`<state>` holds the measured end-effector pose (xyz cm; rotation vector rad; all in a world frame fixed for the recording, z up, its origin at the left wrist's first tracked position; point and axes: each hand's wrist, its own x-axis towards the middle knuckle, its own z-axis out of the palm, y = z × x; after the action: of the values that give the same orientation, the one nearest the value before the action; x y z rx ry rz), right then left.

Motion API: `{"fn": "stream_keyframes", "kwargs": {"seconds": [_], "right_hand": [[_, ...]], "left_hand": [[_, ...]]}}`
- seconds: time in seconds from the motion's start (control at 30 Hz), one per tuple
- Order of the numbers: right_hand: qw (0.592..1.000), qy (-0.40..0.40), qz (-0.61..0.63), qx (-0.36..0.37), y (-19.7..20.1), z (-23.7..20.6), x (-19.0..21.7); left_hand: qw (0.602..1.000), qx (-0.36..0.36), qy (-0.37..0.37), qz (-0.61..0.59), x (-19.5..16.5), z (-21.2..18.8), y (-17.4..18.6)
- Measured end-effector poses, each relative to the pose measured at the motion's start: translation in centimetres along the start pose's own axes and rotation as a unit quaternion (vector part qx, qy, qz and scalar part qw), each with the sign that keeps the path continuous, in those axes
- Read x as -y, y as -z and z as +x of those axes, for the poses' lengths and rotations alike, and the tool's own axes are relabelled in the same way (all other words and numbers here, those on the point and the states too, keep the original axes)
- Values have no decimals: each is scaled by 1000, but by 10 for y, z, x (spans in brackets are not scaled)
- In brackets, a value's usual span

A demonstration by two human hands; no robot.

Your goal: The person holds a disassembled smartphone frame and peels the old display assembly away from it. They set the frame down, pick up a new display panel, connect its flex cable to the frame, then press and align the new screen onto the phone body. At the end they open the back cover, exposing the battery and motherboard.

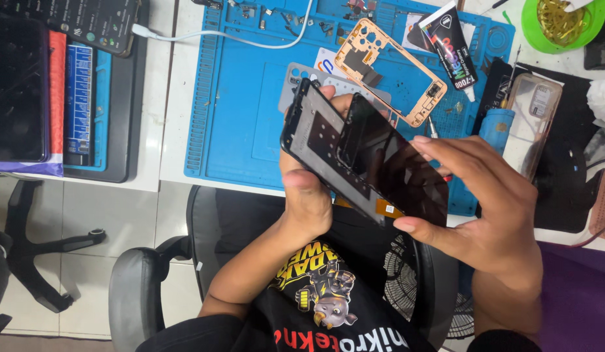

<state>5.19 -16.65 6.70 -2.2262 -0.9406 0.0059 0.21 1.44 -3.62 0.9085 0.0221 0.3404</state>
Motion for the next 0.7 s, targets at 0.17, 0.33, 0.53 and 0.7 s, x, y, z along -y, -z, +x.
{"fn": "stream_keyframes", "kwargs": {"seconds": [0.17,0.33,0.53,0.7], "right_hand": [[1000,10,4,3,-1,8,5],[1000,6,-4,10,0,14,10],[999,-7,13,31,-1,26,13],[999,15,8,48,-2,34,17]], "left_hand": [[996,46,3,-79,-6,2,-3],[996,52,-21,-74,-10,5,-4],[995,26,-21,-99,-10,7,-4],[995,20,-14,-97,-11,9,-2]]}}
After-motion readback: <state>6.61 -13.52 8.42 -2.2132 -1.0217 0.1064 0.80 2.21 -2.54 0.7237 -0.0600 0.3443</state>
